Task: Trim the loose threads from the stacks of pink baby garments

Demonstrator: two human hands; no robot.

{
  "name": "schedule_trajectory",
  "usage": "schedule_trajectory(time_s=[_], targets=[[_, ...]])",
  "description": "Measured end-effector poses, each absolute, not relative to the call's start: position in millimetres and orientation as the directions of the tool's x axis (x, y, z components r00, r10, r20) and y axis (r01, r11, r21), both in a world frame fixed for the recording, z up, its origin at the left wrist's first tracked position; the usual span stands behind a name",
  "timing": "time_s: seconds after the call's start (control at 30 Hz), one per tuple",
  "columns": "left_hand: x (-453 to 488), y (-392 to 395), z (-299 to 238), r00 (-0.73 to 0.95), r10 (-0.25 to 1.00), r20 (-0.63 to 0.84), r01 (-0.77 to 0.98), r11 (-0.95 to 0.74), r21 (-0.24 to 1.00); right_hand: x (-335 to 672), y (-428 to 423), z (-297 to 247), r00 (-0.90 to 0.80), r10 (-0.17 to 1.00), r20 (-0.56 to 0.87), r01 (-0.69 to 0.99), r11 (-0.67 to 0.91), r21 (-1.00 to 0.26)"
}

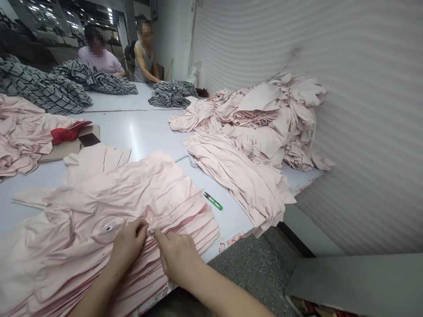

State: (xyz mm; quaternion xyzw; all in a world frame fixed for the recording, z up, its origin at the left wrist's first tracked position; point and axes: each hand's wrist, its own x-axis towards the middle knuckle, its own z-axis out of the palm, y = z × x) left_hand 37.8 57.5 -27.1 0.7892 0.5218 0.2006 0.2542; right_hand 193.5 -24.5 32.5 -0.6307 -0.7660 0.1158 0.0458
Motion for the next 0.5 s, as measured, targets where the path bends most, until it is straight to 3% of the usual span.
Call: schedule_trajectory(time_s=[0.07, 0.23, 0.37, 0.5], targets=[[30, 59, -23, 0.369, 0.925, 0.084, 0.727, -0.344, 0.594, 193, -28, 33, -0.169, 0.985, -0.032, 0.946, 0.154, -0.286], [-16, 42, -29, 0.411, 0.875, 0.255, 0.812, -0.479, 0.334, 178, -33, 26, -0.255, 0.965, 0.053, 0.882, 0.255, -0.395], [-33, 39, -38, 0.43, 0.814, 0.39, 0.691, -0.575, 0.438, 164, -34, 21, -0.273, 0.961, 0.043, 0.883, 0.268, -0.385], [-30, 47, -43, 0.388, 0.827, 0.406, 0.622, -0.56, 0.547, 149, -34, 16, -0.245, 0.969, 0.034, 0.935, 0.246, -0.256]])
